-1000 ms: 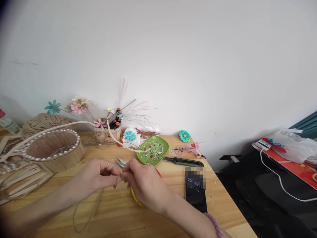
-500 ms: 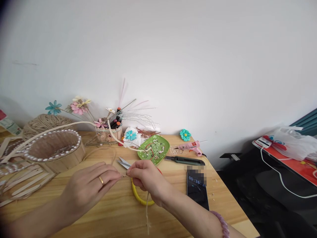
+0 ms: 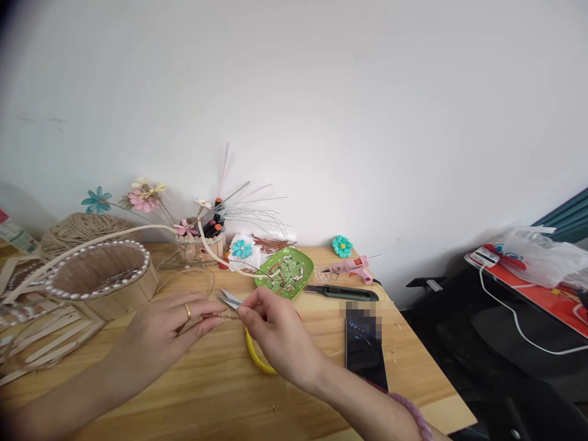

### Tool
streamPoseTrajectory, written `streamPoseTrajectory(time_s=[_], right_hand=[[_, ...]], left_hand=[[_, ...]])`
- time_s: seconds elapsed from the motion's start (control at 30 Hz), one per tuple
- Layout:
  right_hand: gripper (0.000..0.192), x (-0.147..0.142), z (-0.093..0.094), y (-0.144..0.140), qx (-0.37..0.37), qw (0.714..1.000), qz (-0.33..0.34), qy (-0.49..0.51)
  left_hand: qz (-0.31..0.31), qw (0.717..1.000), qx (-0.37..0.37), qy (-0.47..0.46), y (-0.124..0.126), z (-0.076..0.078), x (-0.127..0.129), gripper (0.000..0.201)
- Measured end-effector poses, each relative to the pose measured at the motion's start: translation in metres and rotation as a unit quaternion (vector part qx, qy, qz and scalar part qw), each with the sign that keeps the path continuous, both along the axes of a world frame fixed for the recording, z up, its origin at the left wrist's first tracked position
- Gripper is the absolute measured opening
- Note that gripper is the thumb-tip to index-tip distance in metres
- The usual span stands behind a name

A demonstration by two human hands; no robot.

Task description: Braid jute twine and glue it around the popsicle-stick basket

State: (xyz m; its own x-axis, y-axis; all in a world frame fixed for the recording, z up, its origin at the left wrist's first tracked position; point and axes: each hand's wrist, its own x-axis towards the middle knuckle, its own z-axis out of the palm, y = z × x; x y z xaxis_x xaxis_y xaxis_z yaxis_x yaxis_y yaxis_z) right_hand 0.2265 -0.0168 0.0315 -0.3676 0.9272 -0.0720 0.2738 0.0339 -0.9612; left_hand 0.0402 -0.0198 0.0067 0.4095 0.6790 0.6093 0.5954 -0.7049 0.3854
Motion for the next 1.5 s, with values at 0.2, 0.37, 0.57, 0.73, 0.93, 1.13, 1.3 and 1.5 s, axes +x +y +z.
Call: streamPoseTrajectory(time_s=[0.2,0.37,0.57,0.73,0.93,1.13,1.3,1.5], right_hand=[[0.013,0.006,-0.008,-0.005,0.203,0.966,0.021,-0.158],[0.014,0.011,-0.020,-0.002,0.415,0.883,0.053,-0.214],[0.022,0.021,-0.018,0.002,0.581,0.774,0.096,-0.235],[0.024,0.022,-0.014,0.005,0.699,0.665,0.116,-0.236],[0.018,0.018,-0.014,0.008,0.754,0.605,0.133,-0.218],[0.019,0.017,-0.023,0.007,0.632,0.735,0.136,-0.203],[0.017,0.014,-0.023,0.001,0.481,0.845,0.106,-0.209],[0.017,0.009,-0.006,-0.003,0.219,0.955,0.099,-0.173]], left_hand=[[-0.025,0.964,-0.265,-0.017,-0.001,0.003,0.001,0.023],[-0.033,0.907,-0.407,-0.100,0.000,0.003,0.005,0.018],[-0.046,0.860,-0.485,-0.152,0.003,0.012,0.007,0.023],[-0.033,0.828,-0.528,-0.187,0.006,0.014,0.010,0.015],[-0.017,0.806,-0.553,-0.210,0.004,0.015,0.015,0.013],[0.014,0.845,-0.508,-0.169,-0.003,0.018,0.017,0.012],[0.020,0.920,-0.383,-0.079,-0.005,0.010,0.014,0.011],[-0.026,0.995,-0.086,0.042,-0.004,0.000,0.008,0.014]])
